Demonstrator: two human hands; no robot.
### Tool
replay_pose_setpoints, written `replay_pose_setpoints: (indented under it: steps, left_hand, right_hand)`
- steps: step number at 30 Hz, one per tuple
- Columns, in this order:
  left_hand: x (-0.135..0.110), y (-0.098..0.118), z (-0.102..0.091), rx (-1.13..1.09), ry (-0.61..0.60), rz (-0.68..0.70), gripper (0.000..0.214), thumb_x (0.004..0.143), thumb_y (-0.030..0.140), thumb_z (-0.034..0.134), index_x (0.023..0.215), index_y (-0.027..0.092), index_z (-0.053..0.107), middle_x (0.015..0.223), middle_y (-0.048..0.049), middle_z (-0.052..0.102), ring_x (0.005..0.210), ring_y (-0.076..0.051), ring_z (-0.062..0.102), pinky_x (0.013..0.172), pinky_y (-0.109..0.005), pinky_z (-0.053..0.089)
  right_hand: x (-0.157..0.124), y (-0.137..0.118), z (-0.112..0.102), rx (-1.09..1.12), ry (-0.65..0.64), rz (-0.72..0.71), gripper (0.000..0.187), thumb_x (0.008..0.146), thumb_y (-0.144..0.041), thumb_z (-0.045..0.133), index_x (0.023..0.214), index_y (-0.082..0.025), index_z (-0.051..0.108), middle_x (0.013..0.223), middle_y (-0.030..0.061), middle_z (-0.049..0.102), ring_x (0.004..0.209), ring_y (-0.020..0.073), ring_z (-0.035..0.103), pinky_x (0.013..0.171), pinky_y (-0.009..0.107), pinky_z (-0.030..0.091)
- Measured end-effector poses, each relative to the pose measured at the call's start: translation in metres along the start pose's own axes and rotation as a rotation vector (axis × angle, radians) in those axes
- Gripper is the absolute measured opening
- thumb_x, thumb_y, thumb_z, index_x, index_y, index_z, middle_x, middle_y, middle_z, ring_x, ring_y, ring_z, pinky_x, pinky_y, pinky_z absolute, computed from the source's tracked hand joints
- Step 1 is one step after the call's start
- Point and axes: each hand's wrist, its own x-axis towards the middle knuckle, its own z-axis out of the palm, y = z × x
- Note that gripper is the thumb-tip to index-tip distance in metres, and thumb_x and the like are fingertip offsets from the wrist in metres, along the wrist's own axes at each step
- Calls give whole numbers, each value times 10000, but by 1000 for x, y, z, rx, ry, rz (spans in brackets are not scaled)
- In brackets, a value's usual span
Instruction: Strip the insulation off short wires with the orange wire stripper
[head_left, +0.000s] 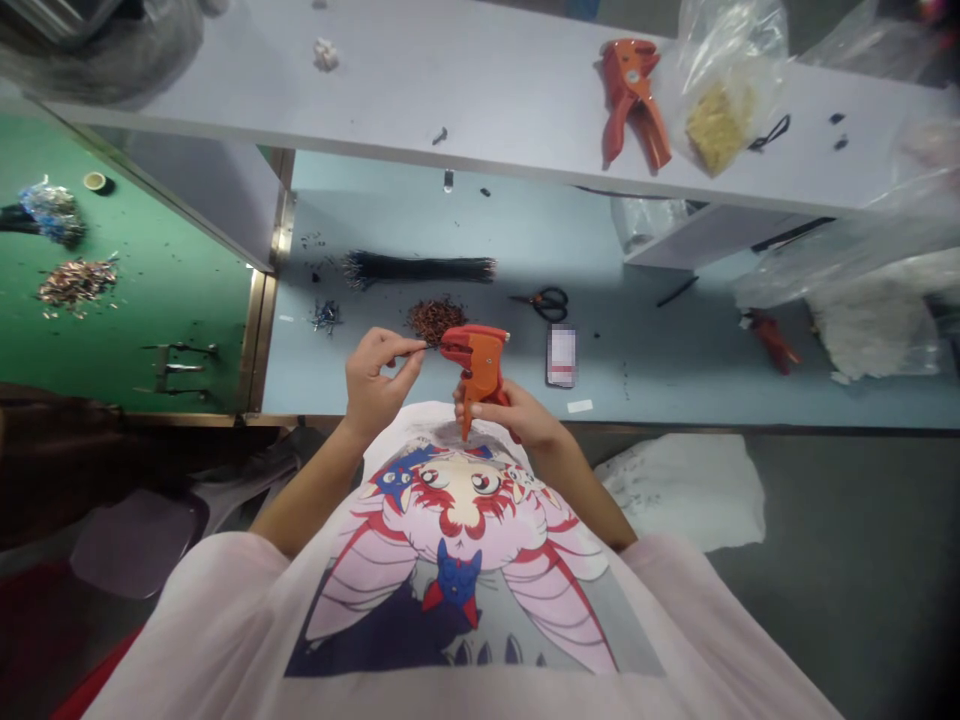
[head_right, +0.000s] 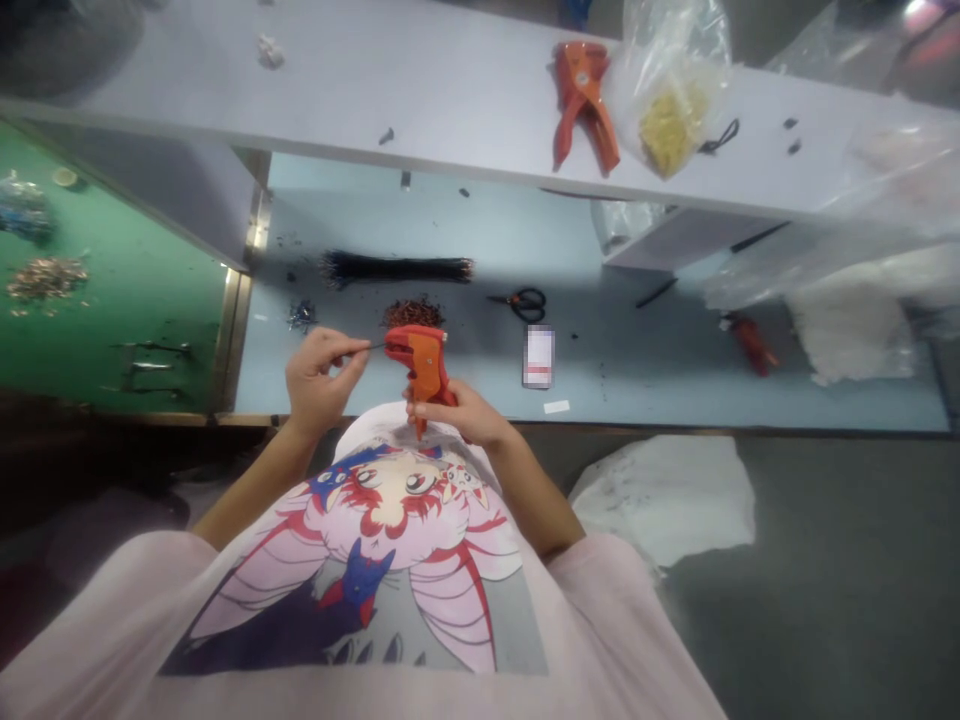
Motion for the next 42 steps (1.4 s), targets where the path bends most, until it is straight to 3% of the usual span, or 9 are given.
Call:
replay_pose_setpoints:
  steps: [15, 31, 39, 42]
  left_hand:
    - [3, 7, -8, -43, -72, 32, 99, 740, 152, 644, 806, 204, 695, 658, 14, 520, 599, -79, 462, 540, -209, 373]
    - [4, 8, -15, -24, -74, 53, 97, 732, 146, 648, 797, 201, 693, 663, 14, 522, 601, -80, 462, 548, -210, 386]
    - [5, 4, -13, 0, -82, 39, 82, 741, 169, 642, 796, 205, 690, 657, 16, 523, 594, -83, 460, 555, -217, 382]
    - [4, 3, -12, 11, -78, 41, 82, 742, 171, 640, 797, 206, 690, 641, 18, 515, 591, -86, 463, 560, -224, 377]
  right_hand:
    - [-4, -5, 0, -32, -102, -15, 241, 789, -294, 648, 956, -133, 584, 780, 34, 608, 711, 139, 586, 684, 298, 501]
    - [-3, -9, 5, -85, -102, 15, 239, 800, -347, 623, 874, -125, 572, 697, 21, 601, 607, 132, 589, 586, 274, 498]
    - [2, -8, 8, -216, -115, -14, 340, 859, -404, 524, 639, -144, 508, 512, -8, 540, 429, 99, 507, 441, 234, 425]
    - [6, -2, 11, -219, -49, -18, 397, 853, -413, 530, 556, -158, 465, 419, -38, 464, 354, 75, 426, 388, 217, 371]
